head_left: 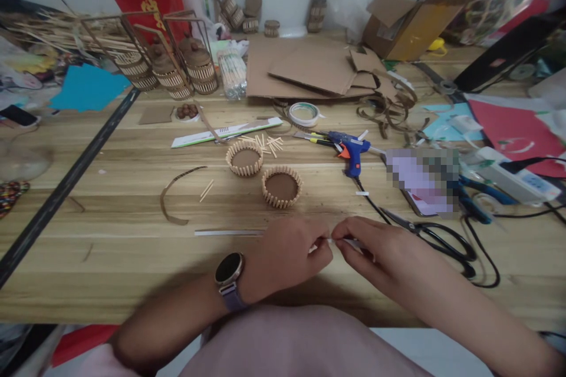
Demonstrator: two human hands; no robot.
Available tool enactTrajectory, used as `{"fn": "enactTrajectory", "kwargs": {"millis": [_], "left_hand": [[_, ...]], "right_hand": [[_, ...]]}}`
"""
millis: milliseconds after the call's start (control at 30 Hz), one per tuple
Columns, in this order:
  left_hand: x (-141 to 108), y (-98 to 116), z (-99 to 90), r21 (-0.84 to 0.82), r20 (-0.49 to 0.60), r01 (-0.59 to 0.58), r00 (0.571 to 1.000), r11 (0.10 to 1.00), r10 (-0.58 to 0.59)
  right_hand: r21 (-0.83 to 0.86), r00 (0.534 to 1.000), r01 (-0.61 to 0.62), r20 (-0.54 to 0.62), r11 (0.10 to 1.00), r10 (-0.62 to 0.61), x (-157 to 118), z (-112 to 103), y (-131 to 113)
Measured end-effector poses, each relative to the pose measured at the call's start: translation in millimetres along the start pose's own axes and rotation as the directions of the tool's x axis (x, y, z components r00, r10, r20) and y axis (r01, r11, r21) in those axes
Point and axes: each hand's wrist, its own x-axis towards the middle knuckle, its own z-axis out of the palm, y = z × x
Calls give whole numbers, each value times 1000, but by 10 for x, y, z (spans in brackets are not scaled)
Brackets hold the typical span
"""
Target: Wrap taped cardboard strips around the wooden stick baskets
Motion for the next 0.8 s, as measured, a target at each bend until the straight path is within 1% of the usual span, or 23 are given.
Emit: {"fn": "enactTrajectory", "kwargs": {"millis": [133, 233, 300, 400, 533, 667, 800], "left_hand": [[-14, -20, 19, -15, -47, -28, 999, 999, 27], [-26, -47, 20, -43, -123, -17, 992, 999, 11], [-40, -63, 17, -93, -185, -2, 983, 996, -15], [-78, -84, 19, -186, -254, 42, 963, 982, -89], [-140, -106, 8, -299, -306, 86, 934, 950, -181], [-165, -74, -44, -354, -339, 99, 913, 930, -226], [-166, -23, -99, -409, -328, 118, 906, 905, -267]], "right_hand": [[22, 997, 61, -49, 998, -60, 12, 7, -19], [62, 989, 84, -123, 994, -76, 16, 27, -49], [102, 982, 92, -176, 991, -73, 13, 64, -80], [139, 965, 90, -257, 986, -52, 1, 151, -133], [135, 928, 92, -371, 987, -36, -19, 290, -185], [92, 880, 137, -468, 986, -79, -24, 409, -193], [11, 847, 172, -513, 985, -142, -25, 450, -203]]}}
